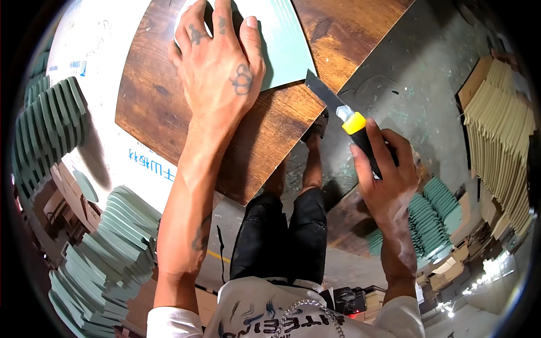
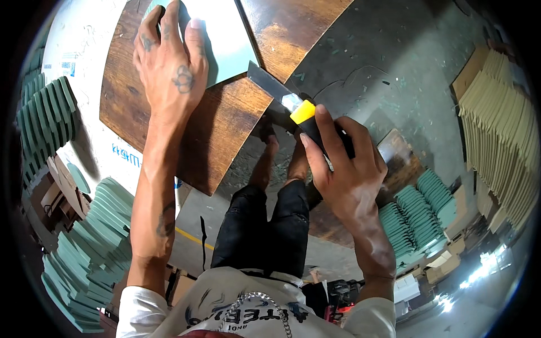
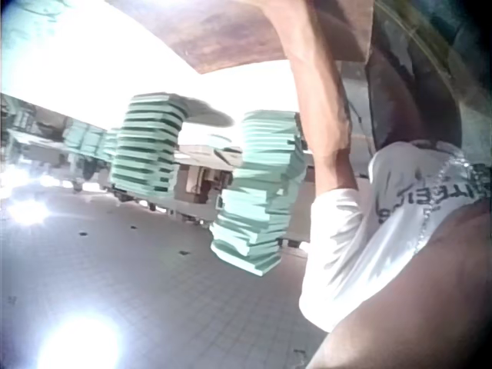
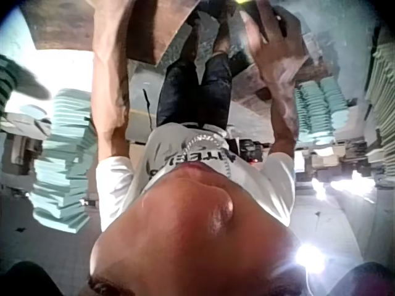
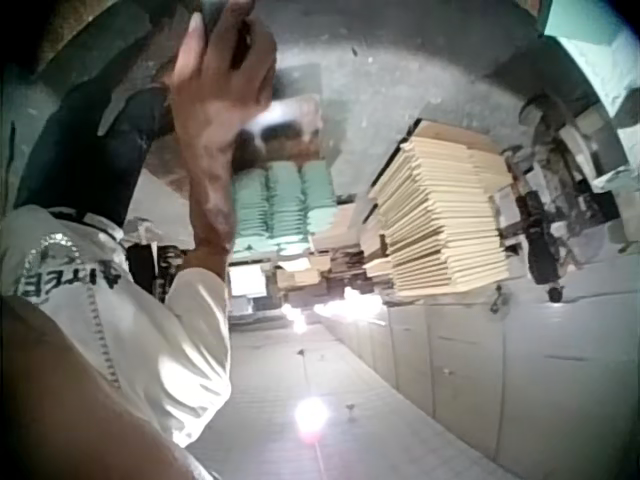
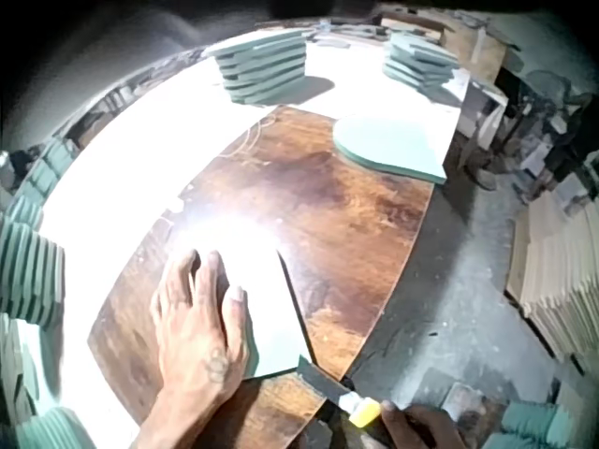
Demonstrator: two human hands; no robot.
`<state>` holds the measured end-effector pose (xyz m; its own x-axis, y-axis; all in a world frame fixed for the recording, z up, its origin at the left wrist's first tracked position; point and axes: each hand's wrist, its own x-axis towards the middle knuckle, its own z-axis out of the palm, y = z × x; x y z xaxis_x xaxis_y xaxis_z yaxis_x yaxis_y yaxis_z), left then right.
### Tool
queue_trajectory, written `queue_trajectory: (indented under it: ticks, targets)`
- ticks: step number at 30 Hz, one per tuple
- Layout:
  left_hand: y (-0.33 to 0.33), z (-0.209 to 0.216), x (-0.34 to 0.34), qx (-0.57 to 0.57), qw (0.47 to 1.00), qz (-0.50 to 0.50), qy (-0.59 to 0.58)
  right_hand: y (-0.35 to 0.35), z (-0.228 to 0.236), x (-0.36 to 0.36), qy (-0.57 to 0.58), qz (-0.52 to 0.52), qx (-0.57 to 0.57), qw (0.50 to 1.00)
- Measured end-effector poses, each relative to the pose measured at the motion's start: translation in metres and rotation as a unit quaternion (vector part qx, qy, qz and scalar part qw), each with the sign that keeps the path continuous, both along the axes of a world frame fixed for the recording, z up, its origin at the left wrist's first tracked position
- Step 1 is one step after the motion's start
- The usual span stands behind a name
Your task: Trimming the edges of green foam pads using a utility knife on a wooden work surface.
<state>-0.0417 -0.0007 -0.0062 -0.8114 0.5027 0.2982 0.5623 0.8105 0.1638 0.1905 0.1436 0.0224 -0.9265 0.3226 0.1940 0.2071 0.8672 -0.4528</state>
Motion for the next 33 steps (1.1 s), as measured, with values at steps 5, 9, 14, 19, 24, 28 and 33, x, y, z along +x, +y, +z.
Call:
queue_trajectory:
  ticks: [5,9,14,19,24,28,33]
  targets:
    - [-0.005,-0.001,-0.002,0.012,0.999,-0.032,0.038,0.004,0.005,-0.008,-0.012,0.01,0.003,1.0]
    - [-0.005,0.0,-0.003,0.012,0.998,-0.043,0.039,0.014,0.006,-0.024,-0.022,0.018,0.012,1.0]
    - [-0.021,-0.008,-0.008,0.039,0.994,-0.102,-0.002,0.052,-0.001,-0.064,-0.015,-0.049,0.045,0.998]
    - [-0.017,-0.01,-0.006,0.044,0.994,-0.102,0.009,0.06,0.008,-0.052,-0.001,-0.031,-0.04,0.999]
    - [-0.019,-0.004,-0.003,0.019,0.997,-0.07,-0.014,0.033,0.012,-0.006,-0.037,0.009,-0.109,0.993]
    - [-0.018,-0.011,-0.015,-0.02,0.993,-0.109,0.047,0.019,0.018,0.0,-0.085,0.033,-0.104,0.99]
    - [-0.042,-0.043,-0.033,0.017,0.986,-0.117,0.117,0.019,0.017,-0.013,-0.072,0.07,-0.061,0.993]
